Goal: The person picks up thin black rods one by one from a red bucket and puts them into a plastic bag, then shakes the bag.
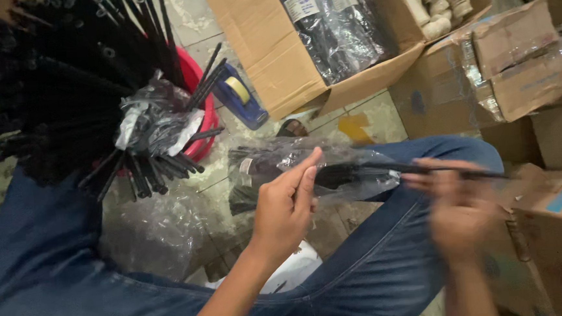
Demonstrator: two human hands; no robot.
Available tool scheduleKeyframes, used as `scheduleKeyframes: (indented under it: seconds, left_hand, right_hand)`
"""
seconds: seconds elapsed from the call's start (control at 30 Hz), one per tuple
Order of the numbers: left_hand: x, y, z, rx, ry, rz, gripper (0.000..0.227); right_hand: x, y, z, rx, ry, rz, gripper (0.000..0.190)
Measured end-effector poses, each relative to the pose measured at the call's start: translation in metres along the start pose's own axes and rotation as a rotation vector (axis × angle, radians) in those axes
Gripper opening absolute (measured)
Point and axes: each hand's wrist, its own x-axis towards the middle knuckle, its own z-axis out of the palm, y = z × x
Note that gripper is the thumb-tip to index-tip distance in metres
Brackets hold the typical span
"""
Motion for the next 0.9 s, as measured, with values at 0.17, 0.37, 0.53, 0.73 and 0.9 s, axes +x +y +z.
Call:
scheduleKeyframes:
  seconds: [0.17, 0.37, 0.53, 0.73, 0.9]
  left_hand:
    - [-0.001, 0.015, 0.0, 0.054, -0.002, 0.119, 0.032]
    - [0.005, 0.017, -0.014, 0.076, 0.041, 0.124, 0.035]
    - [0.014, 0.026, -0.051, 0.184, -0.036, 0.193, 0.035]
    - [0.016, 0.062, -0.112, 0.479, -0.122, 0.174, 0.037]
    - [0.005, 0.067, -0.142, 0.62, -0.259, -0.013, 0.055]
  right_hand:
    - [-0.01, 0.031, 0.05, -0.046, -0.611, 0.062, 0.019]
    - [0.008, 0.005, 0.051, -0.023, -0.672, -0.018, 0.028]
    - [0.034, -0.016, 0.011, -0.069, -0.404, -0.154, 0.04]
    - [0.07, 0.015, 0.05, -0.678, -1.345, -0.014, 0.121]
    - [0.067, 0.066, 0.13, -0.146, -1.417, -0.099, 0.09]
